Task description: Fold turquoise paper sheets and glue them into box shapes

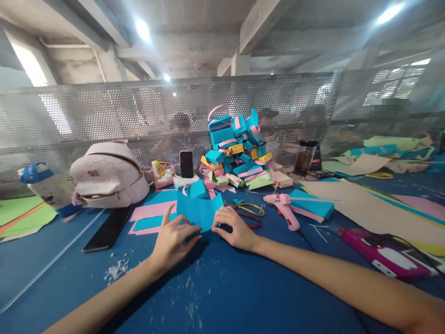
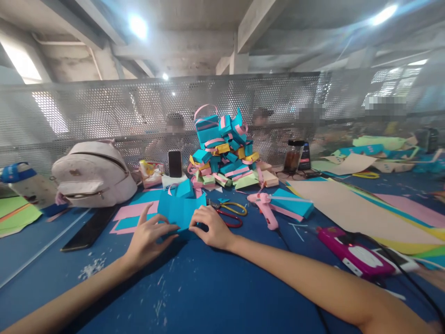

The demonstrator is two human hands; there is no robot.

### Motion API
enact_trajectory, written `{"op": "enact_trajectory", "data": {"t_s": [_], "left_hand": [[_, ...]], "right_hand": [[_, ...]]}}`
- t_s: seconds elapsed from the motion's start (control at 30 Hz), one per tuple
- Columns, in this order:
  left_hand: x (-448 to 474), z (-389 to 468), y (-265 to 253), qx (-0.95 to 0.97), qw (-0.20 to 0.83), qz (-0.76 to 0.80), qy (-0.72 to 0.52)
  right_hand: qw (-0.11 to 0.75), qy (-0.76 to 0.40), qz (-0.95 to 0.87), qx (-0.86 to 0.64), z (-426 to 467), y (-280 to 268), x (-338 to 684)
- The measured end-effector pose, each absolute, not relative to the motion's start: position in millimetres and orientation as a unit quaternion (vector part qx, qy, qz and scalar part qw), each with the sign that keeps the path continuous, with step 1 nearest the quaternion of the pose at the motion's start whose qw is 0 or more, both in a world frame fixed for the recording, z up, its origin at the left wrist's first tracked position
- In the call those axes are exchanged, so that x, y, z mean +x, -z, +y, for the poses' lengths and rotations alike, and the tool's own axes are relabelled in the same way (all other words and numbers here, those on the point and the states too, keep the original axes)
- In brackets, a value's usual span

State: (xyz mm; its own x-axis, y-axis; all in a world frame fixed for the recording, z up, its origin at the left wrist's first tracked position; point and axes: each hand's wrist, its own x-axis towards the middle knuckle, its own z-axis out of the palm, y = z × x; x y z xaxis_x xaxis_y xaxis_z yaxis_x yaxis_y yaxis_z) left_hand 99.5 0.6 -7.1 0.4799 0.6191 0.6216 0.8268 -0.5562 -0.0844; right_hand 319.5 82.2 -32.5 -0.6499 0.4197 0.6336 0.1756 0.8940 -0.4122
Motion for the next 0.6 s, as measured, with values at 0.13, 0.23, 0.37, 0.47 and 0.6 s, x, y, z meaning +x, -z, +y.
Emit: {"op": "enact_trajectory", "data": {"t_s": [0.13, 0.23, 0.37, 0.47, 0.6], "left_hand": [[109, 5, 2, -0.842, 0.196, -0.424, 0.272], [116, 8, 0, -0.834, 0.167, -0.447, 0.276], [116, 13, 0, -0.825, 0.102, -0.481, 0.278], [112, 13, -1, -0.830, 0.086, -0.480, 0.270], [105, 12, -1, -0.835, 0.074, -0.478, 0.262]], "right_hand": [[0.387, -0.165, -0.891, -0.168, 83, 32, 320], [0.396, -0.167, -0.887, -0.170, 84, 33, 320], [0.395, -0.174, -0.885, -0.173, 84, 33, 321], [0.391, -0.176, -0.886, -0.177, 85, 33, 321], [0.387, -0.184, -0.885, -0.180, 87, 33, 321]]}}
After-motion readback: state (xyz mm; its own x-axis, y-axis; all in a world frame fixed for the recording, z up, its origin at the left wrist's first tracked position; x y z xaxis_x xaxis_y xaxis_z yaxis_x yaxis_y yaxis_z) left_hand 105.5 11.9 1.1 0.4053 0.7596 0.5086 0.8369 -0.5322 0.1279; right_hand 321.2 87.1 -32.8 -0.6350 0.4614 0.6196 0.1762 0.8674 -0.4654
